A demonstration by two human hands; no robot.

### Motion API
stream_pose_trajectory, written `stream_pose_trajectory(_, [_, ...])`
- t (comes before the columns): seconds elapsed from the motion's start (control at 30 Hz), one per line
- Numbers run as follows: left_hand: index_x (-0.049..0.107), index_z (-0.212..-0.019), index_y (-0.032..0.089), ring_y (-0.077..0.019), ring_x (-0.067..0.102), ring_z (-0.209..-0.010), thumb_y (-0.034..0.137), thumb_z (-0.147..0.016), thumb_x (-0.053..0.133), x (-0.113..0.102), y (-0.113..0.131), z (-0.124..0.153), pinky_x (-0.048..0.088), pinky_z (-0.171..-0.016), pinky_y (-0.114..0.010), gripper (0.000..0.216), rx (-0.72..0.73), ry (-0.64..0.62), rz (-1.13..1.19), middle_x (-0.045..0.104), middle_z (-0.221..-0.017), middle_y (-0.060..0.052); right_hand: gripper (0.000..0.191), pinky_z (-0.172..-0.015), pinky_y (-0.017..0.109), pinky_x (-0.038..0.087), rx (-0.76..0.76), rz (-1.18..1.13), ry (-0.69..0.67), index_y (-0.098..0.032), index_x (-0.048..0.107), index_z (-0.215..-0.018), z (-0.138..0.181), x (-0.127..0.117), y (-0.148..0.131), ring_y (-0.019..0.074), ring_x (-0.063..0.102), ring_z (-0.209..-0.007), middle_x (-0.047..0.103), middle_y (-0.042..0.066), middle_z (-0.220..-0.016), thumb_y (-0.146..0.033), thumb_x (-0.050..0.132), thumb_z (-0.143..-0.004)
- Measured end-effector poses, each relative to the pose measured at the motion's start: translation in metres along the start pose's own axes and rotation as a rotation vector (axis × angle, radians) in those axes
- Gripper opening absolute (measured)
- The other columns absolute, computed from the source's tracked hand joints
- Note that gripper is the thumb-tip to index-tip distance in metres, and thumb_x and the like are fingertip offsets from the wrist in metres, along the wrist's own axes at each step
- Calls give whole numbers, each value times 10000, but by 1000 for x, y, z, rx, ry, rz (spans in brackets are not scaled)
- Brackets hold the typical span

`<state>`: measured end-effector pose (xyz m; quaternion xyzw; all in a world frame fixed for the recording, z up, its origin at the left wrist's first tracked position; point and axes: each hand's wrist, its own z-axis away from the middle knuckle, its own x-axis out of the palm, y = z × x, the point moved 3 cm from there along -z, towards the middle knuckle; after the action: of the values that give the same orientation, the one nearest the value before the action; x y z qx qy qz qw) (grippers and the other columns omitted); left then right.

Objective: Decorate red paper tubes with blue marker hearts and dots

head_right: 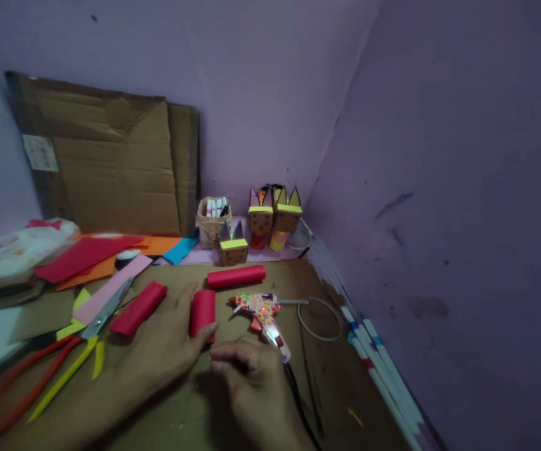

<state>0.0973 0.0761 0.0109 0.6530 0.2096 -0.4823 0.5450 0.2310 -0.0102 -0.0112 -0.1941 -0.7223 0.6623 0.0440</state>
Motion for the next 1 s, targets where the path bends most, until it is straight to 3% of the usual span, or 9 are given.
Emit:
stream_pose_trajectory(0.13, [380, -1371, 129, -402, 622, -980, 381, -773, 503, 2, 2, -6, 434, -801, -476, 660, -86, -4, 39, 662, -1019, -204, 152, -501, 249, 472, -1, -88, -12, -212, 747, -732, 4, 3, 2, 150, 591, -491, 650, 10, -520, -288, 617, -750])
stream_pose_trajectory(0.3, [375, -1364, 151, -343, 607, -1037, 308, -735, 532, 4, -1, 19, 456, -861, -448, 667, -140, 99, 126, 632, -1105, -154, 341, -454, 245, 481, 174, -320, 87, -210, 656, -793, 8, 7, 15, 123, 510, -415, 496, -37, -474, -523, 527, -837])
stream_pose_trajectory(0.4, [376, -1360, 189, -313, 609, -1028, 294, -746, 552, 18, -3, 41, 459, -903, -438, 647, -139, 181, 233, 621, -1144, -137, 384, -613, 306, 568, 180, -433, 118, -213, 627, -954, 9, 14, 20, 203, 667, -690, 675, 68, -783, -512, 664, -716])
stream_pose_trajectory(0.47, [381, -1360, 215, -308, 605, -1048, 258, -737, 568, 30, -5, 52, 469, -911, -423, 652, -148, 179, 320, 619, -1171, -122, 595, -744, 350, 577, 197, -517, 50, -221, 560, -1126, 10, 21, 21, 263, 681, -912, 684, 127, -1040, -438, 754, -607])
stream_pose_trajectory(0.53, [380, -1365, 243, -298, 565, -1132, 214, -726, 582, 37, -3, 59, 437, -976, -409, 671, -60, 151, 383, 576, -1264, -108, 695, -799, 371, 568, 245, -554, -25, -220, 522, -1184, 12, 25, 20, 283, 671, -977, 667, 139, -1125, -373, 780, -558])
stream_pose_trajectory(0.63, [389, -1364, 270, -294, 508, -1203, 209, -695, 639, 39, 0, 64, 396, -1029, -405, 717, 73, 79, 524, 513, -1344, -93, 568, -872, 382, 535, 280, -522, -54, -197, 579, -1099, 11, 20, 14, 271, 668, -972, 695, 113, -1064, -344, 771, -585])
stream_pose_trajectory(0.8, [340, -1367, 198, -259, 622, -958, 442, -701, 685, 37, 1, 61, 529, -772, -363, 788, -19, -120, 1124, 607, -1103, -105, 451, -847, 369, 528, 304, -627, -125, -181, 611, -1044, 6, 12, 5, 248, 670, -946, 715, 100, -1033, -395, 744, -670])
stream_pose_trajectory(0.93, [503, -1245, 183, -253, 587, -1071, 339, -708, 712, 34, 11, 60, 451, -945, -372, 597, 34, -198, 1196, 623, -1169, -99, 444, -867, 368, 504, 253, -594, -201, -173, 638, -1047, 6, 15, 2, 247, 660, -964, 719, 99, -1037, -352, 752, -657])
stream_pose_trajectory(1.0, [558, -1181, 167, -252, 595, -1049, 285, -697, 706, 32, 14, 60, 453, -936, -360, 520, 20, -175, 1180, 640, -1155, -94, 427, -863, 364, 498, 210, -521, -168, -172, 652, -1027, 6, 16, 1, 243, 659, -946, 723, 91, -1016, -320, 750, -638])
